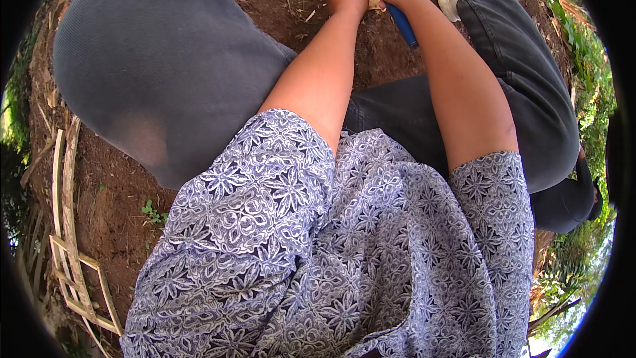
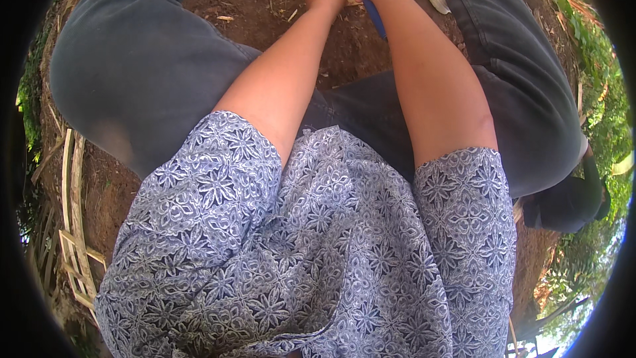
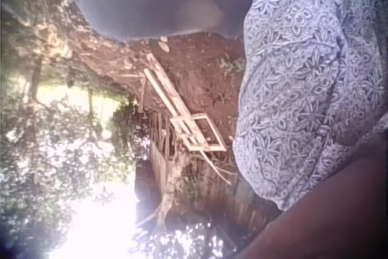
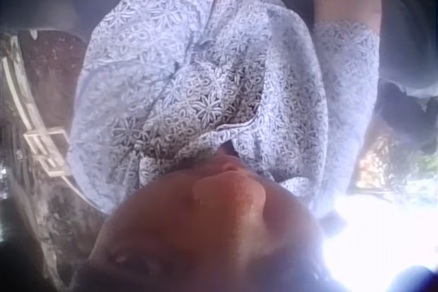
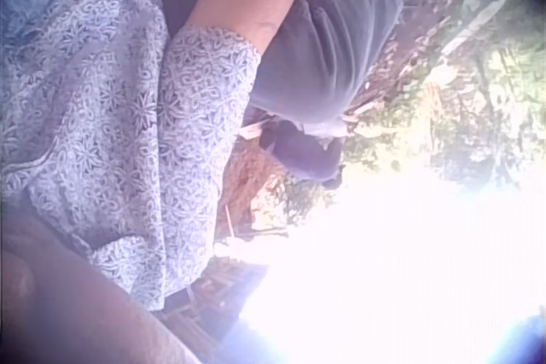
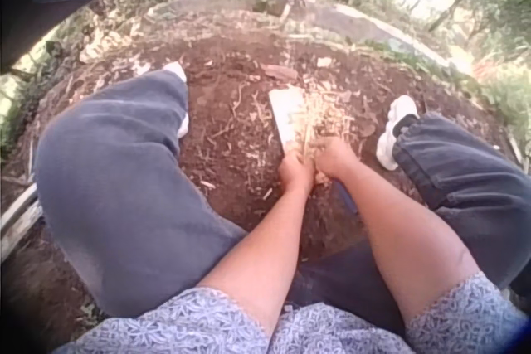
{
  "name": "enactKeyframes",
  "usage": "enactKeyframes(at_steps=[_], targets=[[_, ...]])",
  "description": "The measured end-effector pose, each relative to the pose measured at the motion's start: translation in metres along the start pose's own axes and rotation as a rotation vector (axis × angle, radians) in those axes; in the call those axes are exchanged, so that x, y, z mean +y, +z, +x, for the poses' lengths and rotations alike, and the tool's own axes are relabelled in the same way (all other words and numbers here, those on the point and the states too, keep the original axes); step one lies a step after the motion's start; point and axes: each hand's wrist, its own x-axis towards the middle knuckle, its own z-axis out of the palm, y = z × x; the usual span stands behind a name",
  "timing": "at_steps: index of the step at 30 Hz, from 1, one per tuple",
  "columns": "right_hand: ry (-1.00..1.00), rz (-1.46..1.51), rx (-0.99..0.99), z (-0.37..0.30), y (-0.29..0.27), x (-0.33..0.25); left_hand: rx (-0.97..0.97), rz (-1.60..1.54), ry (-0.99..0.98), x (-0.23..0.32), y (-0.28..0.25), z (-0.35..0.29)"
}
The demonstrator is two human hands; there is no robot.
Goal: The person sits on the ground and uses a knife to carve a piece of wood. They hold the wood with one hand and the knife with the other, making precise cuts to shape the wood.
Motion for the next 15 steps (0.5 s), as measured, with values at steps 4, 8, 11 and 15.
enactKeyframes(at_steps=[4, 8, 11, 15], targets=[[-0.018, -0.038, 0.056, 0.014, 0.007, 0.002, -0.014, -0.024, -0.04, 0.002, 0.001, 0.0], [0.091, -0.054, 0.082, 0.024, 0.007, -0.008, -0.003, 0.052, 0.011, 0.002, 0.0, -0.002], [0.019, 0.015, 0.04, 0.029, 0.003, 0.002, -0.026, 0.002, -0.01, -0.002, 0.005, 0.002], [-0.001, 0.018, -0.151, 0.006, -0.011, -0.015, 0.009, 0.035, 0.003, -0.008, 0.002, 0.003]])
